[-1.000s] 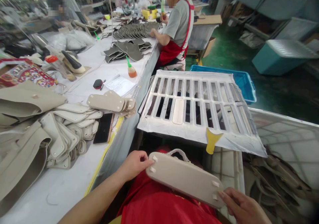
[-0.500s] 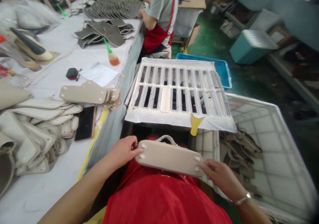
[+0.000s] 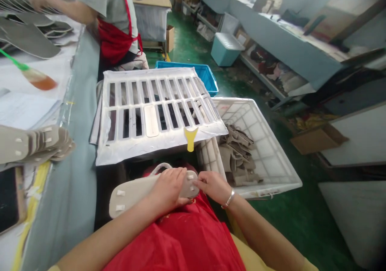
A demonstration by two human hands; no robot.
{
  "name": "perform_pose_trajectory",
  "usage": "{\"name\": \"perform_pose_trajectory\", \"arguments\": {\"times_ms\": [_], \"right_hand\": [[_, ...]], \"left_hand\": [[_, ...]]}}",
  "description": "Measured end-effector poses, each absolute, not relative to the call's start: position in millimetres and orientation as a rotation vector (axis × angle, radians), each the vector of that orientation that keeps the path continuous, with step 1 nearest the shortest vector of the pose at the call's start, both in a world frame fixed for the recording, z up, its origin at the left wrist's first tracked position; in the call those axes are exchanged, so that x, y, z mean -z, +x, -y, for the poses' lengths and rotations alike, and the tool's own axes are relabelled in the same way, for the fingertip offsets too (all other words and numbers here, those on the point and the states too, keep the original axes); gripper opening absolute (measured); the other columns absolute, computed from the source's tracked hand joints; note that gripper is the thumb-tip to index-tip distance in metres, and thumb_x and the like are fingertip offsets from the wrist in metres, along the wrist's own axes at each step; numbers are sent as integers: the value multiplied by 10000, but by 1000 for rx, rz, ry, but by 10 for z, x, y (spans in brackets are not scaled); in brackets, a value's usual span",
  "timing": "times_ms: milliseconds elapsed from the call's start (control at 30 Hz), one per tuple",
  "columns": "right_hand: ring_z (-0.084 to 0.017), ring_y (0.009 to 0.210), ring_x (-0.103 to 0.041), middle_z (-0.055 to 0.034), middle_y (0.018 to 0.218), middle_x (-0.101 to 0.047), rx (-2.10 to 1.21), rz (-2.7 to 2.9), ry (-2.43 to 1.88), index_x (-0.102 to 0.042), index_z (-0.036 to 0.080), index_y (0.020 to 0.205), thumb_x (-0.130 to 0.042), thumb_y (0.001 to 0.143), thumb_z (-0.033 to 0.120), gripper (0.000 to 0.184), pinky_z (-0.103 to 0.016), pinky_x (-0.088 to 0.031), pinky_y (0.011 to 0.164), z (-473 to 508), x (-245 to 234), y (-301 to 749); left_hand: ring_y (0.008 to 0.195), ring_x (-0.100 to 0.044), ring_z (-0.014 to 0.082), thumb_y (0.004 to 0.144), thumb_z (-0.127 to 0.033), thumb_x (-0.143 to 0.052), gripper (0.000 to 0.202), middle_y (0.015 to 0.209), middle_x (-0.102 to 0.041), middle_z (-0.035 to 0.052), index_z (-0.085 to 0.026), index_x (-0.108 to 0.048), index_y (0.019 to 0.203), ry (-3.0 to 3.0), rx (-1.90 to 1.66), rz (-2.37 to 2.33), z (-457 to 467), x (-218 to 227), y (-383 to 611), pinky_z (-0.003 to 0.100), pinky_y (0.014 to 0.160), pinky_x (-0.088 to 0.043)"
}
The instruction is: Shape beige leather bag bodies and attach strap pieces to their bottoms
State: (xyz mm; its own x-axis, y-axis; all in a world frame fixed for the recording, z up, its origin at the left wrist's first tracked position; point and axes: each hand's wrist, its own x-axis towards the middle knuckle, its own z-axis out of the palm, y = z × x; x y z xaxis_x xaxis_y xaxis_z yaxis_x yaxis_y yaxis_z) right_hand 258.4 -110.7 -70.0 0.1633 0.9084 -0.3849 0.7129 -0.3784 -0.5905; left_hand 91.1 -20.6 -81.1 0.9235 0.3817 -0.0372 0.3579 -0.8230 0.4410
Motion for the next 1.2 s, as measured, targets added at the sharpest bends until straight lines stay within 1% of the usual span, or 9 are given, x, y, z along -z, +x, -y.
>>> {"name": "perform_pose_trajectory", "arguments": {"times_ms": [133,233,333,533,800,1067,1200], "right_hand": [[-91,541,-448,11,580,-552,-1016,1568,-2147,-555,167,626,-507,813,379,286,-221,-243,511,1132,705,2612],[-89,545,-447,12,579,-545,-1034,1572,-2108,-542,165,610,-506,811,354,278,-223,-237,514,1127,693,2636],[-87,540,-442,12,570,-538,-1066,1576,-2082,-533,162,589,-512,802,330,272,-228,-226,511,1109,685,2664],[-81,512,-411,14,569,-537,-1035,1629,-2121,-541,168,597,-521,799,345,269,-243,-198,502,1090,705,2682],[-79,517,-427,13,572,-534,-974,1705,-2154,-536,165,585,-517,798,313,260,-239,-205,505,1082,688,2646],[-80,544,-462,19,590,-555,-897,1730,-2196,-514,168,606,-501,807,335,262,-224,-217,512,1110,696,2614],[-79,540,-457,21,589,-557,-905,1707,-2207,-518,170,606,-512,800,356,268,-225,-212,504,1105,711,2611]], "left_hand": [[1063,-472,303,603,-453,-690,747,1195,-507,164,-105,-445,1218,2639,-80,-526,200,819,901,441,924,-365],[1049,-472,302,608,-427,-687,753,1209,-497,158,-109,-428,1239,2657,-45,-533,204,813,899,432,911,-372],[1053,-461,297,623,-425,-674,753,1220,-490,151,-104,-413,1251,2662,-17,-529,206,823,919,427,910,-370],[1068,-438,298,636,-434,-655,764,1252,-465,140,-120,-388,1279,2680,54,-537,206,837,940,433,919,-347],[958,-477,309,660,-505,-585,785,1144,-509,171,-63,-384,1277,2747,183,-623,264,806,1096,438,837,-362],[904,-479,278,674,-452,-548,633,1068,-521,120,-118,-431,1199,2773,159,-626,283,807,1117,396,768,-364],[895,-482,268,663,-461,-557,623,1059,-521,109,-136,-432,1180,2749,121,-629,283,807,1107,388,762,-358]]}}
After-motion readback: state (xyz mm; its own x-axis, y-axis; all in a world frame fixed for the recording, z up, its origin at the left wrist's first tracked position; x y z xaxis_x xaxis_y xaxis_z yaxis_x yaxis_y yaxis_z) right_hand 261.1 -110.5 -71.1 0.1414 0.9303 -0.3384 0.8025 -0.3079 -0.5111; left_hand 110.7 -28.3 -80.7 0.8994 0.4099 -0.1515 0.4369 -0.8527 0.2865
